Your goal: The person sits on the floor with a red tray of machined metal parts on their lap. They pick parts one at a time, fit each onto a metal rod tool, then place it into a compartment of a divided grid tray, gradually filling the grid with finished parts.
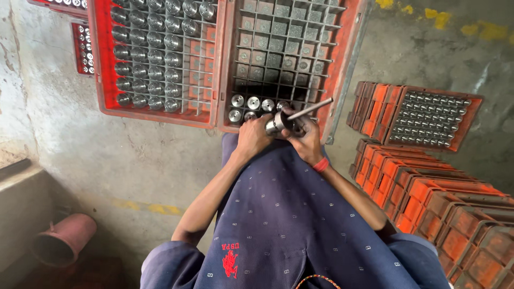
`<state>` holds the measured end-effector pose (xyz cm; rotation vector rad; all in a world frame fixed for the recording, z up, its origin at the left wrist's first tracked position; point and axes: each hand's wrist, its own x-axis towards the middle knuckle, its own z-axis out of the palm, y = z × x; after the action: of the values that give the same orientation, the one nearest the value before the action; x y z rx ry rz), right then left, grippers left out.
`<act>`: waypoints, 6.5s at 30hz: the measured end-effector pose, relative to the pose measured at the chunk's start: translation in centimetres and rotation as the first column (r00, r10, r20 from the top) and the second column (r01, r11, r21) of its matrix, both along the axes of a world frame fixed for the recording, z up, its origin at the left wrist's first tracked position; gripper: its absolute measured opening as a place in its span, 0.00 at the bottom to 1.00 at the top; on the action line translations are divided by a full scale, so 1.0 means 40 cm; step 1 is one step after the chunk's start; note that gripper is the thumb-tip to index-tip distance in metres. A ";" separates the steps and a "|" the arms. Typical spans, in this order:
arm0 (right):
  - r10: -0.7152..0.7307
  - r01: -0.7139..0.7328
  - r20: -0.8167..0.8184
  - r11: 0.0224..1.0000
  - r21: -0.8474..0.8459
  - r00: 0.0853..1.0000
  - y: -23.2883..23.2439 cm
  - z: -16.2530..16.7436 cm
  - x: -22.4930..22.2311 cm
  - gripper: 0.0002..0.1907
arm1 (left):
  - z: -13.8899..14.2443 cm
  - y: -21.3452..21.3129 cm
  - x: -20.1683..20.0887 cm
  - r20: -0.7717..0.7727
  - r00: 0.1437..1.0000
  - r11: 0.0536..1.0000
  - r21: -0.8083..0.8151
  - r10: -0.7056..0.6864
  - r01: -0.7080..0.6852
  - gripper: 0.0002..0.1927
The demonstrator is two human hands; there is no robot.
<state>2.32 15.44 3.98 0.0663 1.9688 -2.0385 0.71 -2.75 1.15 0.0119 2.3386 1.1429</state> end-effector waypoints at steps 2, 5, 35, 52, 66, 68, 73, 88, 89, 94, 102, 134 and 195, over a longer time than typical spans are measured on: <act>0.043 -0.043 -0.001 0.997 -0.062 0.999 0.034 -0.020 0.009 0.30 | -0.009 0.018 0.001 0.014 0.999 0.998 0.039 -0.048 0.047 0.22; 0.124 -0.118 0.064 0.989 -0.087 0.990 0.102 -0.053 -0.001 0.29 | -0.027 0.038 0.001 0.010 0.993 0.983 0.146 -0.115 0.112 0.24; -0.349 0.364 0.151 0.928 -0.084 0.925 0.046 -0.043 -0.010 0.28 | -0.036 -0.399 -0.457 -0.803 0.577 0.849 -0.194 0.150 -0.491 0.29; -0.272 0.266 0.209 0.962 0.056 0.939 -0.051 -0.089 0.002 0.25 | -0.013 -0.268 -0.194 0.290 0.782 0.304 0.803 0.552 -0.512 0.09; 0.065 -0.065 -0.004 0.993 -0.095 0.998 0.017 -0.017 -0.013 0.28 | -0.014 -0.013 -0.016 0.015 0.999 0.986 0.162 -0.039 0.036 0.20; 0.076 -0.063 0.098 0.990 -0.126 0.992 0.049 -0.041 -0.002 0.29 | -0.018 0.001 -0.020 0.037 0.997 0.973 0.225 -0.062 0.052 0.22; -0.141 0.161 0.144 0.978 -0.133 0.979 0.145 -0.096 -0.009 0.26 | -0.043 0.031 -0.018 -0.021 0.982 0.975 0.122 -0.187 0.188 0.27; -0.565 0.577 0.116 0.805 -0.140 0.817 0.191 -0.069 0.022 0.23 | -0.081 0.045 -0.057 -0.363 0.930 0.911 0.400 0.058 0.100 0.18; -0.582 0.598 0.145 0.793 -0.116 0.800 0.180 -0.071 0.032 0.22 | -0.072 0.012 -0.081 -0.397 0.910 0.921 0.387 0.115 0.052 0.17; -0.582 0.598 0.144 0.792 -0.125 0.800 0.132 -0.065 0.080 0.24 | -0.019 -0.215 -0.309 -0.664 0.711 0.970 0.101 0.231 -0.222 0.24; -0.528 0.541 0.129 0.834 -0.106 0.839 0.034 -0.032 0.067 0.27 | -0.009 -0.324 -0.566 -0.754 0.657 0.895 -0.276 0.024 -0.349 0.33; 0.099 -0.093 0.054 0.991 -0.101 0.994 0.042 -0.039 0.004 0.29 | -0.037 0.015 0.030 -0.053 0.998 0.996 0.080 0.032 -0.028 0.26; -0.500 0.597 0.416 0.790 -0.140 0.760 -0.339 0.045 0.121 0.25 | -0.108 -0.576 -0.622 -0.734 0.670 0.943 -0.136 0.111 -0.305 0.28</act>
<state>7.17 1.89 5.79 1.0077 1.5377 -2.3985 -24.18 -25.78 -3.19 0.1266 3.2632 1.0554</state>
